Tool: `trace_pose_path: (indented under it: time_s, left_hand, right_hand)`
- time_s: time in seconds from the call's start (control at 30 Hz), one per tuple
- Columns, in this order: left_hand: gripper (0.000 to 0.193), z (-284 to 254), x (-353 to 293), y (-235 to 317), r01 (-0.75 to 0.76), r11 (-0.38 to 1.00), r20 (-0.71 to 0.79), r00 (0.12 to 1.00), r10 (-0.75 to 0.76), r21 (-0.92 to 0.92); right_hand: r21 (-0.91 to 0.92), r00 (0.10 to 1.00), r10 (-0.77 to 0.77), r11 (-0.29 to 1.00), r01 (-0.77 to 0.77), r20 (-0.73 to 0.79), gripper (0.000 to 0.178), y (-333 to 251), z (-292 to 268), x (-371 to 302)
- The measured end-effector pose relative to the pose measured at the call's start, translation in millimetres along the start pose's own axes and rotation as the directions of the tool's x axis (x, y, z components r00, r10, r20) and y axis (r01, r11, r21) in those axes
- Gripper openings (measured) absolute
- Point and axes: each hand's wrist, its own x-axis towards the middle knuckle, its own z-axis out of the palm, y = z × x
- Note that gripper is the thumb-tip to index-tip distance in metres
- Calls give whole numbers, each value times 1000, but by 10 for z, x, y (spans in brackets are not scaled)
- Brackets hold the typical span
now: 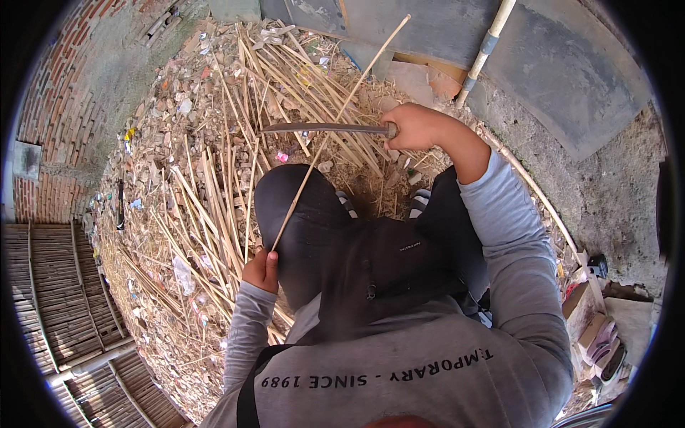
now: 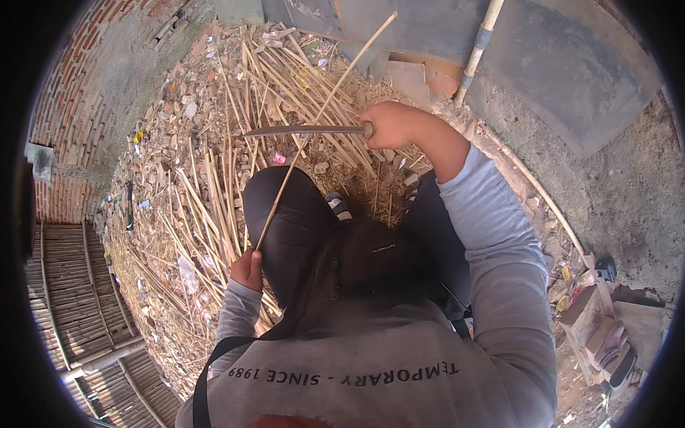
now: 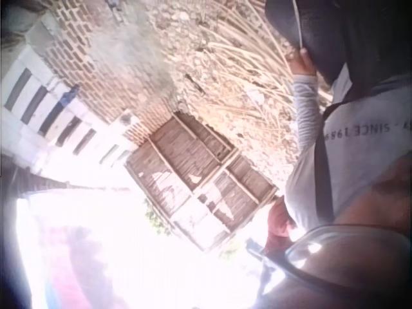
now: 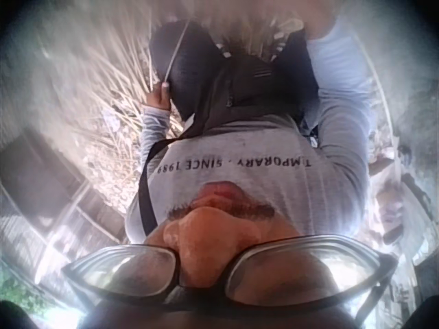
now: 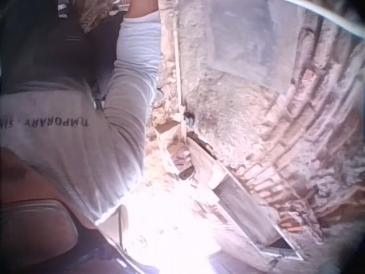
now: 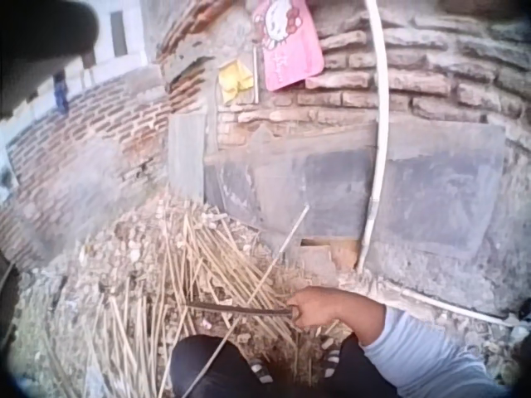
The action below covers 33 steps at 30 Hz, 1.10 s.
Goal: The person shaves a thin strip of bamboo using a cleaver while sitting on the ground, holding the strip with one hand and drawing the blade along its length.
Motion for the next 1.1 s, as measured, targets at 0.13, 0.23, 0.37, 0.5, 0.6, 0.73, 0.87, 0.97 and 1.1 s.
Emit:
trace_pose_path:
  time_s: [0.13,0.23,0.37,0.5,0.6,0.73,0.87,0.97,1.1]
  left_hand:
    - [47,-43,-23,-23,-25,998,29,999,23,62]
    - [49,-89,34,13,0,997,104,995,-7,73]
    - [50,-106,-28,-74,27,998,126,991,-34,54]
    - [48,-120,-210,-293,37,999,114,993,-36,-7]
    - [38,-154,-291,-374,54,998,95,994,-55,9]
    - [18,-113,-150,-42,-67,997,-226,971,74,38]
    - [23,-44,41,248,-182,976,-271,940,209,119]
    - [28,-58,7,263,36,988,-137,990,-16,147]
    - [45,-63,-8,64,8,976,-29,1000,-1,217]
  right_hand:
    - [108,985,162,980,-168,63,43,158,-24,-45]
    - [53,989,109,993,-104,-97,41,220,64,-30]
    - [-16,1000,-22,1000,22,-11,37,60,150,0]
    - [126,997,52,991,-45,-49,35,-25,76,-30]
    - [126,982,79,990,-58,-173,34,-11,26,-37]
    - [167,960,-21,984,70,-280,34,49,203,49]
    - [106,974,-49,992,74,-223,29,-135,260,60]
    - [22,974,-85,996,91,-208,27,-174,356,2]
    - [-9,987,-79,997,78,-143,30,-159,386,-47]
